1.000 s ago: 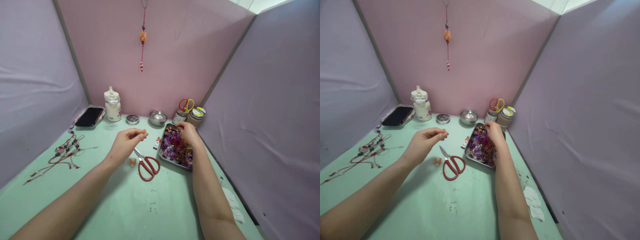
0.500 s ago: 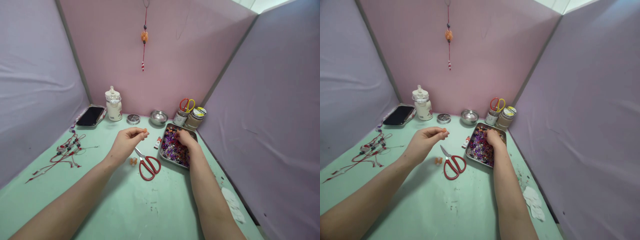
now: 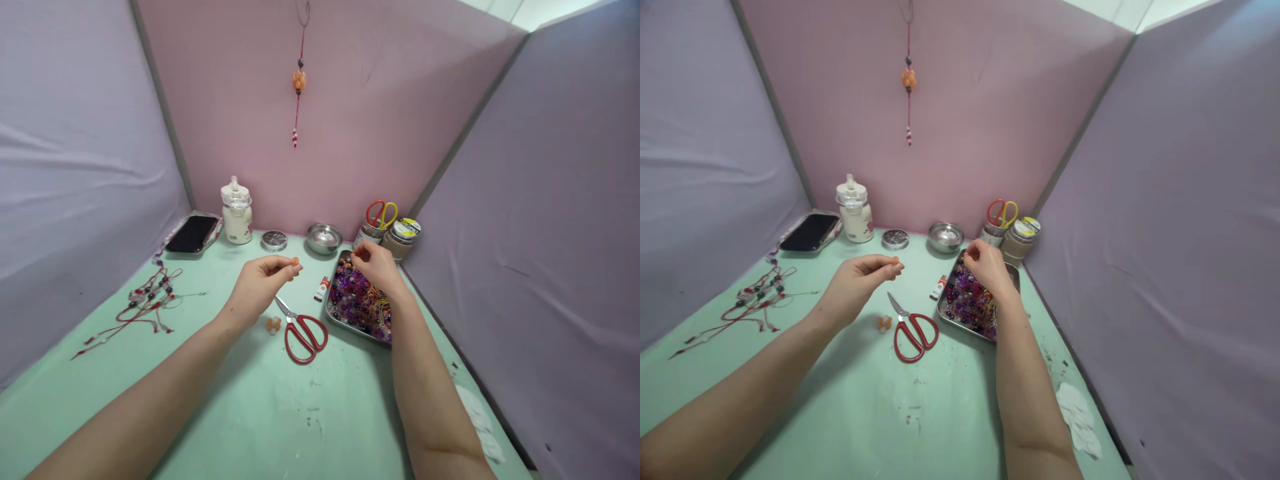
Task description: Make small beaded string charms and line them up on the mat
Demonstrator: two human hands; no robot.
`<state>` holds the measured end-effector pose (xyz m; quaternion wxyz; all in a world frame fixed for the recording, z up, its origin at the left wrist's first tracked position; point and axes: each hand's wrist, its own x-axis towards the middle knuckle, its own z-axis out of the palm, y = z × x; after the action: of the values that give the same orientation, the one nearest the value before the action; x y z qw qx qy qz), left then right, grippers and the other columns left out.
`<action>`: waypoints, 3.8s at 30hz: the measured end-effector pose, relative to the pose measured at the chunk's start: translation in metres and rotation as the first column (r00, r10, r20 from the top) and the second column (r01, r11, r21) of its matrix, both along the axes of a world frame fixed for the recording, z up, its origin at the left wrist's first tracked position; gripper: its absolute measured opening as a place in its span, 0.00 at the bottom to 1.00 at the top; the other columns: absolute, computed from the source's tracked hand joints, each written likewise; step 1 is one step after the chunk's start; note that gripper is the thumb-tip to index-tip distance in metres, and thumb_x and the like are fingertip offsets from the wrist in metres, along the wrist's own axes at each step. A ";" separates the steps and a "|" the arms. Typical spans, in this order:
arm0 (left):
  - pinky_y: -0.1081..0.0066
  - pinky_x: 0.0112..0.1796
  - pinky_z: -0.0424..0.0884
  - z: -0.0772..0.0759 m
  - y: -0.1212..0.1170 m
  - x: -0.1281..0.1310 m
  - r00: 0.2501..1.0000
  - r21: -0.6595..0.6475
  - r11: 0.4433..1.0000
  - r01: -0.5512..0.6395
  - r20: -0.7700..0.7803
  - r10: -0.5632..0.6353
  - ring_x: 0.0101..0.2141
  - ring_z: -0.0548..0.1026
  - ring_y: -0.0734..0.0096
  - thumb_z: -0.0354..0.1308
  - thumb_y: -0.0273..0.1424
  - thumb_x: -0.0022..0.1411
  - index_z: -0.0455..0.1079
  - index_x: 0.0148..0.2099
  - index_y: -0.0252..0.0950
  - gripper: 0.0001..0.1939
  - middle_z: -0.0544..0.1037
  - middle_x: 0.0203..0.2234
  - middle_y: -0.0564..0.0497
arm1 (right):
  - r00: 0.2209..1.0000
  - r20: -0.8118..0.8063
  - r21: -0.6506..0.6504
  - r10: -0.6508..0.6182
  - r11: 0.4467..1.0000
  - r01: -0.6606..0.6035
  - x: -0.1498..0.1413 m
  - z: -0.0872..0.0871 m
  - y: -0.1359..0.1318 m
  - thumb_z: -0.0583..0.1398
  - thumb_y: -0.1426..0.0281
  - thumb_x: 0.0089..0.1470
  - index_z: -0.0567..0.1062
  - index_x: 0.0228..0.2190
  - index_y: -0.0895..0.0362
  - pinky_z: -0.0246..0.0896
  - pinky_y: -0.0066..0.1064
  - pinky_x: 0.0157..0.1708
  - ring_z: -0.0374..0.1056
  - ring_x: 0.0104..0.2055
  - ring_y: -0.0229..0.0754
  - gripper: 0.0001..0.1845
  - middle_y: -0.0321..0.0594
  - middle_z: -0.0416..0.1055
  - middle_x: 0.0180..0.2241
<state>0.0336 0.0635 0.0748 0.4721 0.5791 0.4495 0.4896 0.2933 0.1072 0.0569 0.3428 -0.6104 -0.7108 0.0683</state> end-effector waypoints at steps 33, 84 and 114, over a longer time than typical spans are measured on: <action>0.68 0.35 0.67 0.002 0.002 -0.003 0.998 -0.005 1.000 -0.014 -0.064 0.013 0.31 0.72 0.67 0.60 0.39 0.49 0.74 0.27 0.35 0.12 0.78 0.26 0.49 | 0.290 -0.940 -0.019 0.181 0.819 -0.573 -0.085 0.016 -0.029 0.68 0.64 0.44 0.78 0.35 0.53 0.65 0.27 0.33 0.72 0.32 0.35 0.13 0.37 0.77 0.33; 0.69 0.35 0.64 0.001 0.001 -0.003 0.999 -0.046 0.999 -0.014 -0.041 0.012 0.32 0.70 0.69 0.61 0.36 0.49 0.75 0.28 0.35 0.09 0.79 0.30 0.49 | 0.265 -0.946 0.001 0.187 0.819 -0.573 -0.090 0.012 -0.028 0.68 0.64 0.44 0.78 0.33 0.55 0.62 0.26 0.31 0.68 0.29 0.33 0.12 0.38 0.75 0.29; 0.69 0.33 0.65 -0.001 0.001 -0.002 0.998 0.003 1.000 -0.002 -0.060 0.002 0.30 0.70 0.68 0.60 0.38 0.51 0.75 0.29 0.35 0.10 0.77 0.26 0.50 | 0.493 -0.818 0.002 0.295 0.860 -0.510 -0.095 0.014 -0.033 0.65 0.64 0.48 0.77 0.34 0.53 0.56 0.28 0.29 0.64 0.28 0.35 0.10 0.34 0.73 0.26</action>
<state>0.0318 0.0641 0.0736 0.4569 0.5940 0.4632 0.4731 0.1986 0.0743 0.0707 0.5197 -0.3660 -0.5909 0.4967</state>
